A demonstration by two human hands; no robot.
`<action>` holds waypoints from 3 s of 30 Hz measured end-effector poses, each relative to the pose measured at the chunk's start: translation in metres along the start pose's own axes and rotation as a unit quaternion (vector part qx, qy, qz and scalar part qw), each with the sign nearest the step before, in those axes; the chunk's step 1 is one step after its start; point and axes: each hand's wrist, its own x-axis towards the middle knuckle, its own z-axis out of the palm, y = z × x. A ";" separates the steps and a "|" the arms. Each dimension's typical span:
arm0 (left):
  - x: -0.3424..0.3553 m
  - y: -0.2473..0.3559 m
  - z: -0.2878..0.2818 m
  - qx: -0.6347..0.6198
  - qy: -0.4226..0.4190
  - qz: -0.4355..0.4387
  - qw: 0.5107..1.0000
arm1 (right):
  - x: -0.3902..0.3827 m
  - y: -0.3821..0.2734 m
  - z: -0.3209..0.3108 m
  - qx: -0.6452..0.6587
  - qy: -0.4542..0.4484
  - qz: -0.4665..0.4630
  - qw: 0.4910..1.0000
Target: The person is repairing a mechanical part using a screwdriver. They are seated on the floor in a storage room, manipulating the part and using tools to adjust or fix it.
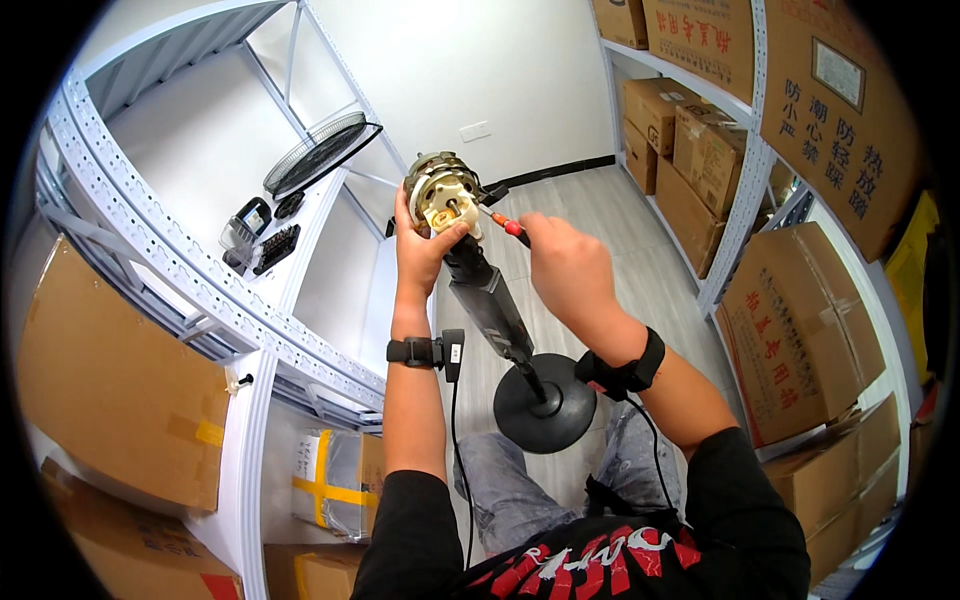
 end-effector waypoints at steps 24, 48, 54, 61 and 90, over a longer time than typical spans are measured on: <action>0.000 -0.002 0.000 -0.009 -0.005 0.001 1.000 | 0.001 -0.015 -0.005 0.075 0.034 -0.016 0.996; -0.016 -0.017 -0.004 0.089 0.104 0.032 0.990 | 0.000 -0.006 0.003 0.079 0.075 -0.033 0.994; -0.104 -0.001 0.055 -0.032 0.131 -0.110 0.985 | -0.001 -0.016 -0.015 0.159 0.035 0.025 0.986; -0.072 0.027 0.093 -0.324 -0.064 -0.191 0.924 | -0.006 -0.031 -0.010 0.181 0.016 0.020 0.983; -0.062 0.004 0.087 -0.498 0.009 -0.212 0.841 | -0.029 -0.017 -0.041 0.123 -0.058 0.026 0.990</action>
